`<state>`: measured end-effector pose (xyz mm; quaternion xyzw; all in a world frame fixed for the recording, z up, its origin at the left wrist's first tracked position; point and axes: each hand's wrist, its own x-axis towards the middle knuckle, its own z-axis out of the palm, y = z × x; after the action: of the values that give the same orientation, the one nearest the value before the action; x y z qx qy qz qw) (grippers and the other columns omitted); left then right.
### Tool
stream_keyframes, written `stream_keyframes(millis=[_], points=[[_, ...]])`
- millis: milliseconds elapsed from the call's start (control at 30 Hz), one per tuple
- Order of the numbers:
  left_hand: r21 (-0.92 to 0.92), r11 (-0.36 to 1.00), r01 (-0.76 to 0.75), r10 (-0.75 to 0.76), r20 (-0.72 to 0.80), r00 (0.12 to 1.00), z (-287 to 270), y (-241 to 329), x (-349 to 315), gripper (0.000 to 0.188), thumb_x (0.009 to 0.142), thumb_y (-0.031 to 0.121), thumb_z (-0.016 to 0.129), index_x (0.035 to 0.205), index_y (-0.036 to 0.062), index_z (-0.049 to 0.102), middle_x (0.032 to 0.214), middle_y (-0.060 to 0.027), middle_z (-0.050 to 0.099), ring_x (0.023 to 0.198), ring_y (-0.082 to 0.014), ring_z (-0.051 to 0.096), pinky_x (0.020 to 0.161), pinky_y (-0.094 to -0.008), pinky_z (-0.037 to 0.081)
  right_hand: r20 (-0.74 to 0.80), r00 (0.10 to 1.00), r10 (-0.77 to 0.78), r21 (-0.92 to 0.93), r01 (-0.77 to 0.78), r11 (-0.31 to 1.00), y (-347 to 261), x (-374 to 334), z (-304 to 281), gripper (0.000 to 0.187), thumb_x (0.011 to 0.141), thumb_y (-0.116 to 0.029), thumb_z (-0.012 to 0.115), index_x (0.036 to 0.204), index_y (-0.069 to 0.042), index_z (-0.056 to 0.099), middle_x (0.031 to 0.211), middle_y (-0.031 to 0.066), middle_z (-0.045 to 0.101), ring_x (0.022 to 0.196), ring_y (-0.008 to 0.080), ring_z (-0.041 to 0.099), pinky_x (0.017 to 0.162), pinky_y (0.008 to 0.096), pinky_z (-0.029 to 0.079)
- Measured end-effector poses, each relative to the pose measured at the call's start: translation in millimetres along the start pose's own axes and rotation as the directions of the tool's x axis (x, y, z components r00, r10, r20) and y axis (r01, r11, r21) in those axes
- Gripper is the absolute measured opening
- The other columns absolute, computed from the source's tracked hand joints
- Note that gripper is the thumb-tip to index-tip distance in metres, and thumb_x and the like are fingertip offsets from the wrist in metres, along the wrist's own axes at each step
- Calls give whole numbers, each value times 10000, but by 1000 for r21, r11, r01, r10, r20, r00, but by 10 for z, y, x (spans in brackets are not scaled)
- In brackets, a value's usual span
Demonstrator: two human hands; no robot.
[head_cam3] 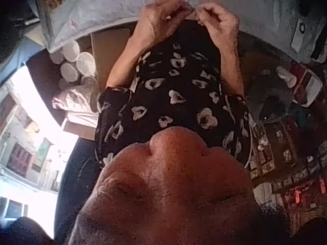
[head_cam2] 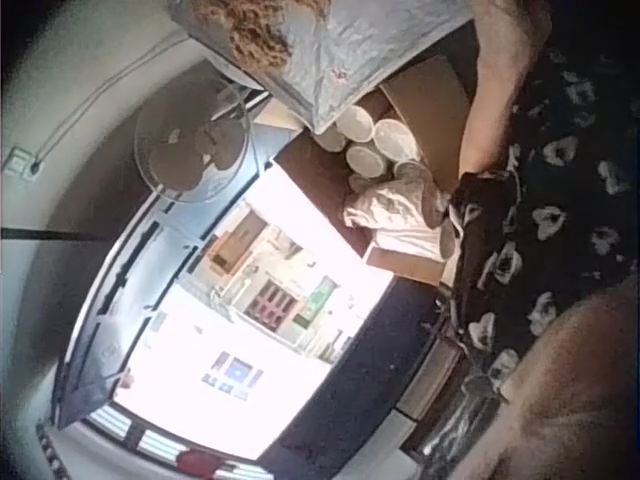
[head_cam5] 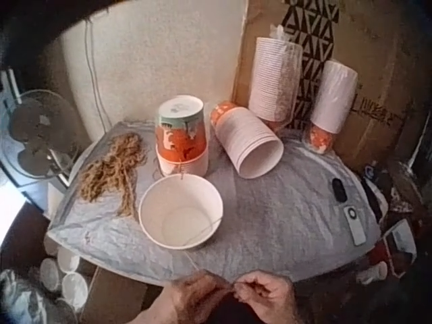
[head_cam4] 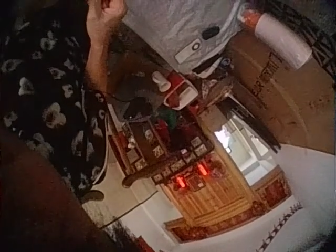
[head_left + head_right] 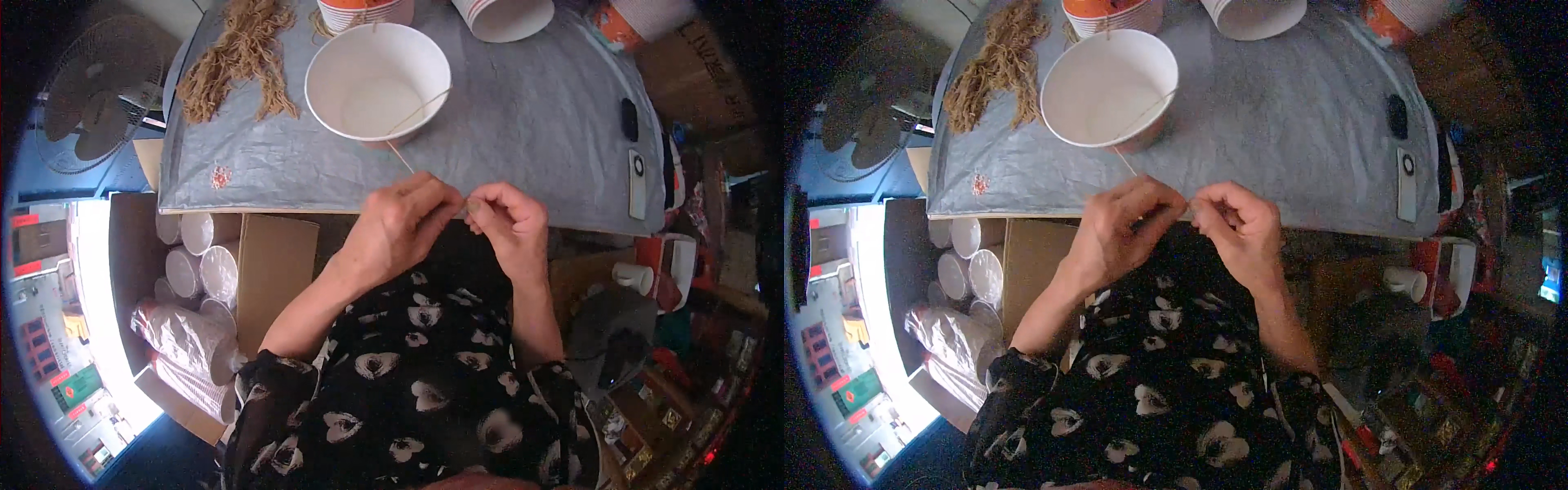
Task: Threading rope handles into paper bowls for packaging.
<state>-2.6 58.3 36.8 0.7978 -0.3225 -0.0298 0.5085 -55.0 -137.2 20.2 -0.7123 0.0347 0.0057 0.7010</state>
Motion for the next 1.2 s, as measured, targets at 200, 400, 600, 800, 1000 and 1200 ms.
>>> stream_keyframes(millis=[200,400,600,800,1000,1200], points=[[-54,976,211,-217,-160,963,-387,139,167,139,920,23,641,1041,-30,683,986,-203,698,826,-406,700,726,-413,568,6,999,32,28,-32,999,3,-53,-80,82,970,-58,649,960,23,661,815,-4,654,741,49,594,671,209,481],[155,913,376,-399,161,903,-735,25,653,192,935,113,685,1021,-58,700,908,-263,711,666,-256,745,571,-392,564,25,986,-165,-194,166,967,-263,-60,-48,57,951,-37,646,970,16,641,829,41,649,750,100,603,702,257,496],[-121,901,417,-396,167,903,-727,-172,623,188,979,161,661,1037,-16,686,814,-39,693,598,-101,665,478,-257,486,68,934,-352,-318,354,879,-308,-14,-7,55,929,-6,657,966,9,619,846,76,637,745,150,608,693,277,501],[-446,774,450,-361,275,891,-805,-208,540,243,995,248,668,1122,41,677,853,25,649,688,-44,604,524,-195,417,180,866,-466,-353,499,791,-342,57,75,99,924,42,632,1005,4,591,1071,115,656,813,165,628,689,271,520],[-460,850,257,-222,130,966,-974,54,499,312,1026,322,621,1186,62,684,910,52,652,698,-23,519,551,-176,363,152,893,-423,-379,448,810,-373,62,130,39,924,15,638,942,11,604,1075,133,662,798,158,602,716,286,508],[-182,983,-32,29,-18,999,-949,8,495,366,1072,358,521,1218,68,689,1041,37,688,817,-35,536,619,-207,428,268,749,-606,-451,653,608,-733,207,216,85,906,-38,706,929,5,637,1188,170,654,840,213,637,758,313,528]])
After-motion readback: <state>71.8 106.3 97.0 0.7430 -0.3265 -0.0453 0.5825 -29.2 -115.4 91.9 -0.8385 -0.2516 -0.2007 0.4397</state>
